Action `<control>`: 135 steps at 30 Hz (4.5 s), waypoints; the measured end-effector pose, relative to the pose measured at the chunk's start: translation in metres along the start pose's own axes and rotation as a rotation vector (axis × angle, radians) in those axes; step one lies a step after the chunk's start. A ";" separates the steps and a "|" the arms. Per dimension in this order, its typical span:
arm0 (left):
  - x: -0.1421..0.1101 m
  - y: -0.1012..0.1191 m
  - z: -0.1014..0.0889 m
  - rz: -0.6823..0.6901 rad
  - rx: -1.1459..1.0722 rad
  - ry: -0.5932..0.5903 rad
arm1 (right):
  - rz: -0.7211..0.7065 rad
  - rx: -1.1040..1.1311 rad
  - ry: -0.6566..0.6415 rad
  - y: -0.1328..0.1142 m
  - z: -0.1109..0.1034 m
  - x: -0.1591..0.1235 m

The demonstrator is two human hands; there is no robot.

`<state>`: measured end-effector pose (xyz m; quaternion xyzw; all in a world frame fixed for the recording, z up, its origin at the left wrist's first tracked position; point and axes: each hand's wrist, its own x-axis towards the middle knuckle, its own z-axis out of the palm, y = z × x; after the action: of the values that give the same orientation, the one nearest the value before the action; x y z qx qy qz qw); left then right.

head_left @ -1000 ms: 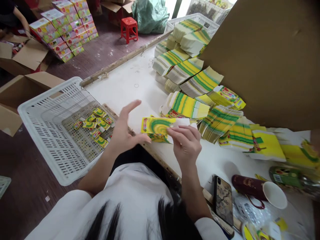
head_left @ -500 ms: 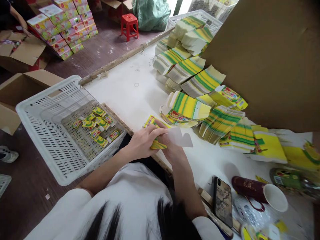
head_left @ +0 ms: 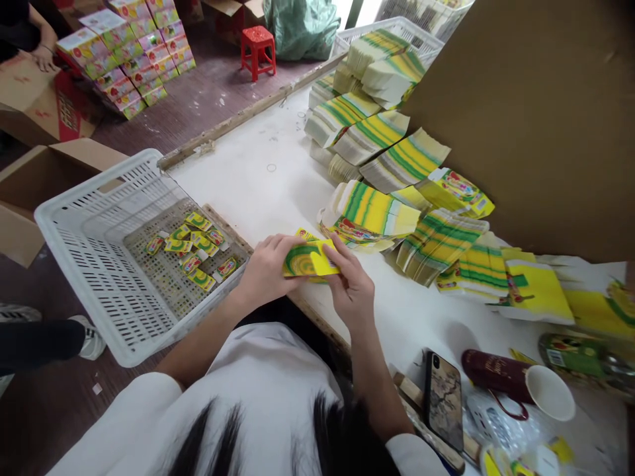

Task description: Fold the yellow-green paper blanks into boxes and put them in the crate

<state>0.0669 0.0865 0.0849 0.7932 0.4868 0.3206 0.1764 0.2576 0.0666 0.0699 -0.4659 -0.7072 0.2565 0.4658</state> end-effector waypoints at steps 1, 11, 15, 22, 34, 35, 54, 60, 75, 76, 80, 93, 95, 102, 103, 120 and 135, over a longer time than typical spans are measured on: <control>-0.001 0.000 -0.004 0.014 -0.006 0.001 | -0.010 -0.023 -0.051 0.002 -0.003 0.000; -0.003 0.004 -0.008 0.085 0.025 0.021 | -0.013 -0.060 -0.208 -0.001 -0.015 0.005; -0.007 0.000 -0.010 0.082 0.076 0.038 | 0.020 -0.043 -0.153 -0.001 -0.001 0.004; -0.007 -0.007 -0.007 0.042 -0.015 0.025 | -0.013 0.011 -0.266 0.006 -0.006 0.009; -0.026 -0.060 -0.056 -0.559 0.485 0.261 | 0.223 -0.374 -0.024 0.035 -0.006 -0.014; -0.028 -0.062 -0.056 -0.558 0.469 0.246 | 0.224 -0.409 -0.037 0.037 -0.005 -0.016; 0.020 0.039 0.025 -0.369 -1.518 0.480 | 0.149 0.447 -0.127 -0.031 0.029 -0.013; 0.009 0.018 0.028 -0.307 -1.264 0.380 | 0.225 0.335 0.010 -0.018 0.028 -0.007; 0.005 0.012 -0.032 0.031 -0.134 -0.012 | -0.366 -0.403 0.151 -0.007 -0.012 0.001; 0.005 0.014 -0.029 -0.012 -0.094 -0.130 | -0.367 -0.351 0.142 -0.009 -0.010 0.000; -0.002 0.018 -0.007 -0.079 -0.091 -0.227 | -0.067 -0.028 0.281 -0.014 -0.005 -0.005; -0.007 0.009 0.013 0.011 -0.295 -0.166 | 0.249 0.422 -0.156 -0.014 0.022 -0.006; -0.006 0.004 0.019 0.001 -0.340 -0.122 | 0.102 0.234 -0.187 -0.017 0.018 -0.006; -0.004 -0.002 0.015 -0.074 -0.065 0.009 | 0.073 0.088 0.037 -0.001 0.005 -0.001; -0.004 -0.002 0.010 -0.082 -0.048 -0.009 | 0.068 0.072 0.008 0.001 0.003 0.000; -0.018 -0.022 -0.032 -0.248 0.070 0.153 | 0.139 0.118 0.022 0.008 0.002 -0.009; -0.009 -0.016 0.006 -0.253 -0.538 0.214 | 0.320 -0.056 0.073 0.024 0.004 -0.016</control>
<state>0.0576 0.0859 0.0679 0.6130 0.4951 0.4949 0.3662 0.2662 0.0630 0.0420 -0.5942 -0.6136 0.2905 0.4313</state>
